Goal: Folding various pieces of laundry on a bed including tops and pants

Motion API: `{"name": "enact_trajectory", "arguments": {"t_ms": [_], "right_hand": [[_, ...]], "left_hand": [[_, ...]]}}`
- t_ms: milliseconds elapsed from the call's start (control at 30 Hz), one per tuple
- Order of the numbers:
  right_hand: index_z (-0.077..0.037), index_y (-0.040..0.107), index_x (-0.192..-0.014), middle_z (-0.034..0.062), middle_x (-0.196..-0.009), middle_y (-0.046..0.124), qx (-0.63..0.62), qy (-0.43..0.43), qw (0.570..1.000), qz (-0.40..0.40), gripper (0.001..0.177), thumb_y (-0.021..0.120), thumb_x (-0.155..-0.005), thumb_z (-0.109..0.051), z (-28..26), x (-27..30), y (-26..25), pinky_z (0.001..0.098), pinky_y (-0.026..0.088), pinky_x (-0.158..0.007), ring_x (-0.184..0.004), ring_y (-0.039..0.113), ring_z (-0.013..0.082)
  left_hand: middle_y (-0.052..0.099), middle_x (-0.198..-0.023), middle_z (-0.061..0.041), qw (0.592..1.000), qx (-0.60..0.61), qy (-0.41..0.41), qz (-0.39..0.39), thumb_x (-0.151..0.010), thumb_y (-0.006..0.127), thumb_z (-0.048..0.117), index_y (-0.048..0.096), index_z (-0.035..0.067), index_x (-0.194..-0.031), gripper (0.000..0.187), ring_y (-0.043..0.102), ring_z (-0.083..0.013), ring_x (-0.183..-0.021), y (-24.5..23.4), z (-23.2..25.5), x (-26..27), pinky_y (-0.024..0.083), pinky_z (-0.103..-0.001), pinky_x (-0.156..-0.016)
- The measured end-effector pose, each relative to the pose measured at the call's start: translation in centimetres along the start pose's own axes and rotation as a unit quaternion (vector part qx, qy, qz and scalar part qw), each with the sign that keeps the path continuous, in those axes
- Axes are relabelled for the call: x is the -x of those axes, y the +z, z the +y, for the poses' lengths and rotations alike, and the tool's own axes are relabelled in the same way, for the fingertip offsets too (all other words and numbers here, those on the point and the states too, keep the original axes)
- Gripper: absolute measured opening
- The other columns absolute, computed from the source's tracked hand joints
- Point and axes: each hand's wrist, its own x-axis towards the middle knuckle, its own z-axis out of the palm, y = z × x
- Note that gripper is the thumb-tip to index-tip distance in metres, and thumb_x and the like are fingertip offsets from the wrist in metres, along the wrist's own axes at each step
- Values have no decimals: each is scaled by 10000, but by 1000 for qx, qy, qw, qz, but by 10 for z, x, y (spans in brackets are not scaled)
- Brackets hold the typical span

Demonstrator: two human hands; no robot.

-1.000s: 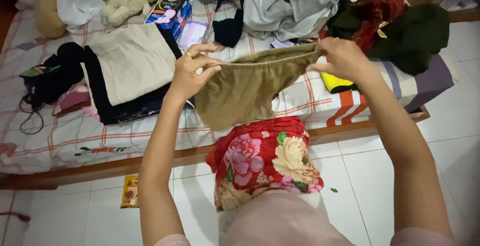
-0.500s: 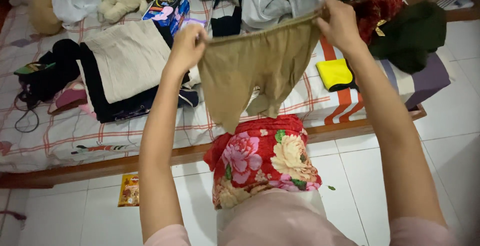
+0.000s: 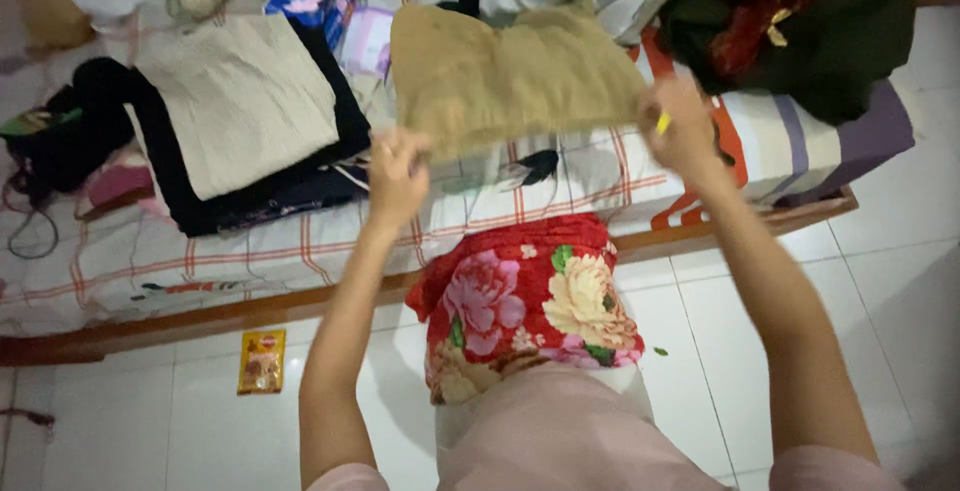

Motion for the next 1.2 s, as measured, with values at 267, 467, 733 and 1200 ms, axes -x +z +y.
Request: {"name": "enact_trajectory", "arguments": {"t_ms": [267,467,733,1200], "right_hand": [[-70,585,-858,106,-893,629,-119,124,966,-194,197,708,-730,16,-50,173,82,455,514,-779,-902,629,346],[-41,621,-904,130,-898,629,-87,60,971,-215,230,743,-708,-39,-65,185,84,495,504,-785,-904,618,380],[-114,786,-975,96,-1023,670,-44,14,997,-58,325,730,-675,0,-73,137,44,421,526,-792,-919,636,314],[-89,742,-1162,106,-1279,634,-318,12,940,120,251,761,-925,-9,-154,-89,14,365,528,-1018,-1212,633,250]], "left_hand": [[610,-1025,-141,988,43,-146,-39,-787,650,-55,683,98,-930,212,633,-374,-956,110,-44,215,516,-467,-829],[625,-1100,-169,981,72,-178,-31,-774,648,-41,598,70,-912,184,623,-402,-998,119,-40,238,507,-476,-812],[614,-1143,-119,998,31,-25,56,-841,611,-73,538,67,-932,182,633,-365,-1082,80,-22,183,520,-469,-929],[636,-1174,-131,947,280,97,123,-848,595,-71,536,67,-1160,346,661,-266,-1078,16,153,-56,560,-389,-962]]}}
